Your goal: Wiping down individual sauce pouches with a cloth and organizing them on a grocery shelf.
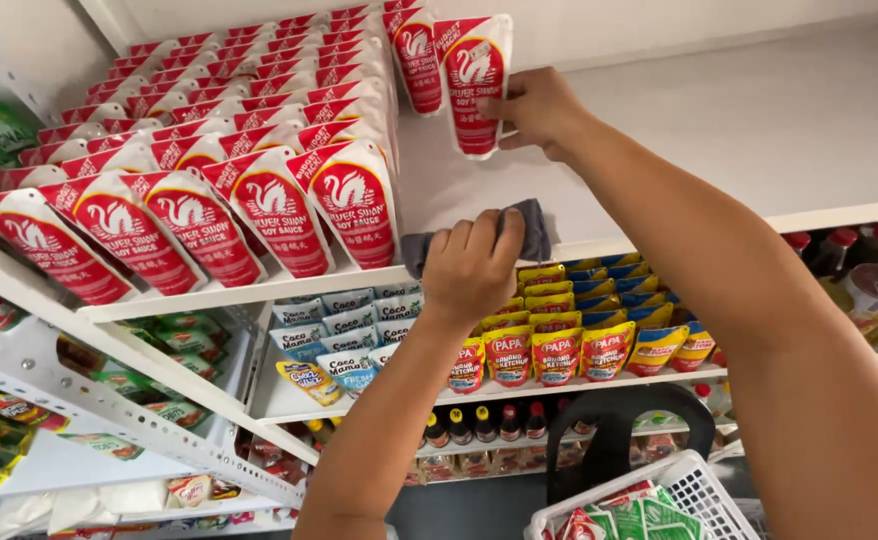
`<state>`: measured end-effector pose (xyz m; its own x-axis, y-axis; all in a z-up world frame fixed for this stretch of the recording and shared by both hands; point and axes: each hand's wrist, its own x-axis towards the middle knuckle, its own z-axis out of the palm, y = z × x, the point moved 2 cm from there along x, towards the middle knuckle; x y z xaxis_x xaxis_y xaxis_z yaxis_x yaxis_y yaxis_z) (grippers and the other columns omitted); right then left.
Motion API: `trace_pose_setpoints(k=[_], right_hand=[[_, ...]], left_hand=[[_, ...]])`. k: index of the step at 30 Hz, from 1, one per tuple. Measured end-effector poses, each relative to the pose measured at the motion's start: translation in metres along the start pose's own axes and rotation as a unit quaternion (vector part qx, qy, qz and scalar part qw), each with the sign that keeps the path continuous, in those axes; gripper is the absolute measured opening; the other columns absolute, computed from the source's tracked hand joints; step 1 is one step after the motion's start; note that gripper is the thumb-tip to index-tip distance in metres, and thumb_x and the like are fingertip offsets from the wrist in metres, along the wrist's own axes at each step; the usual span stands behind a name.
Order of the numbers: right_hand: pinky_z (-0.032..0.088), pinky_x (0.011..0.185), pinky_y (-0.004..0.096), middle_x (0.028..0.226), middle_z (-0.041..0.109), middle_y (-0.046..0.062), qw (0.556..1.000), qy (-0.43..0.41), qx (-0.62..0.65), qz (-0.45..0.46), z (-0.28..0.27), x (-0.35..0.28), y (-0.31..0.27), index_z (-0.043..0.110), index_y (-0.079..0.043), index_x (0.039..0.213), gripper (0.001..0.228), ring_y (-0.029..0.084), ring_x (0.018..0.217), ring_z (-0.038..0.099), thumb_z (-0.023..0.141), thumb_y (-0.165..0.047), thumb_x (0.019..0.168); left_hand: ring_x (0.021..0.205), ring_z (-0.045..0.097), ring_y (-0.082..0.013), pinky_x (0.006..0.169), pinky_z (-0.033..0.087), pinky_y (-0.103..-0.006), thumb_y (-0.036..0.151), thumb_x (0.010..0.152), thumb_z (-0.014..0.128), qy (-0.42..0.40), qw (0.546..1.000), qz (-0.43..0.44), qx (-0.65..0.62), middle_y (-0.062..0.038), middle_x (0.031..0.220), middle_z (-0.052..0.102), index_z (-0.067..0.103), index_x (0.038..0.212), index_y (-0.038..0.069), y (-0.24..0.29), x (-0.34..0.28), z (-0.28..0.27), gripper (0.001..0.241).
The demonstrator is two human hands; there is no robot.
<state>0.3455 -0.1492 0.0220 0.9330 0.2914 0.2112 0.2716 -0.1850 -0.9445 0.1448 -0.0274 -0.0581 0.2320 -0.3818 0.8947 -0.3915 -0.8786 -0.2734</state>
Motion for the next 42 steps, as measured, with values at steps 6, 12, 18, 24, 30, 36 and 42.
trace_pose_setpoints(k=[6,12,18,24,30,36,42], right_hand=[[0.065,0.070,0.036,0.099,0.075,0.008,0.999,-0.014,0.003,0.039,0.027,0.077,0.014,0.072,-0.002,0.109,0.027,0.019,0.085,0.073,0.076,-0.023,0.093],[0.064,0.070,0.036,0.096,0.074,0.007,0.999,-0.030,0.016,0.031,0.047,0.118,0.019,0.073,-0.002,0.109,0.026,0.019,0.081,0.071,0.075,-0.023,0.094],[0.060,0.065,0.034,0.090,0.070,0.006,0.998,-0.001,0.023,0.050,0.054,0.139,0.051,0.072,-0.003,0.105,0.021,0.016,0.075,0.066,0.075,-0.020,0.094],[0.051,0.057,0.034,0.086,0.069,0.009,0.995,0.016,-0.084,0.053,0.062,0.113,0.054,0.069,0.001,0.103,0.022,0.015,0.068,0.060,0.079,-0.014,0.090],[0.058,0.061,0.030,0.085,0.073,0.006,0.992,0.041,-0.108,-0.052,0.059,0.126,0.076,0.072,0.000,0.104,0.023,0.012,0.070,0.068,0.079,-0.008,0.084],[0.057,0.063,0.031,0.089,0.074,0.007,0.989,0.072,-0.117,-0.056,0.061,0.125,0.069,0.072,0.000,0.104,0.026,0.014,0.073,0.069,0.082,-0.016,0.085],[0.057,0.066,0.033,0.089,0.073,0.008,0.979,0.086,-0.166,-0.076,0.065,0.125,0.071,0.072,0.000,0.103,0.029,0.015,0.074,0.067,0.085,-0.018,0.084]], left_hand=[[0.080,0.062,-0.0224,0.071,0.045,-0.0380,0.016,0.093,0.059,0.028,1.000,-0.006,0.002,-0.009,0.108,0.069,0.067,0.119,0.007,-0.003,0.000,-0.002,0.029],[0.077,0.064,-0.0207,0.065,0.044,-0.0350,0.016,0.097,0.058,0.050,0.998,0.009,0.042,-0.012,0.103,0.072,0.069,0.114,0.005,-0.005,0.004,-0.004,0.022],[0.077,0.065,-0.0197,0.064,0.043,-0.0329,0.013,0.101,0.060,0.055,0.997,0.026,0.052,-0.012,0.100,0.072,0.070,0.112,0.006,-0.006,0.005,-0.002,0.017],[0.075,0.064,-0.0194,0.062,0.042,-0.0346,0.015,0.099,0.060,0.028,0.999,0.013,0.031,-0.012,0.099,0.072,0.070,0.111,0.006,-0.002,0.000,-0.007,0.018],[0.073,0.062,-0.0185,0.061,0.041,-0.0330,0.015,0.100,0.061,0.036,0.998,-0.011,0.053,-0.012,0.098,0.072,0.069,0.109,0.007,0.000,-0.003,-0.005,0.014],[0.074,0.062,-0.0200,0.063,0.041,-0.0334,0.012,0.100,0.062,0.055,0.998,0.006,0.036,-0.014,0.097,0.071,0.070,0.109,0.005,-0.004,0.004,-0.004,0.014],[0.071,0.061,-0.0193,0.060,0.039,-0.0329,0.009,0.098,0.063,0.054,0.998,0.005,0.029,-0.014,0.095,0.072,0.069,0.107,0.005,-0.004,0.004,-0.003,0.012]])
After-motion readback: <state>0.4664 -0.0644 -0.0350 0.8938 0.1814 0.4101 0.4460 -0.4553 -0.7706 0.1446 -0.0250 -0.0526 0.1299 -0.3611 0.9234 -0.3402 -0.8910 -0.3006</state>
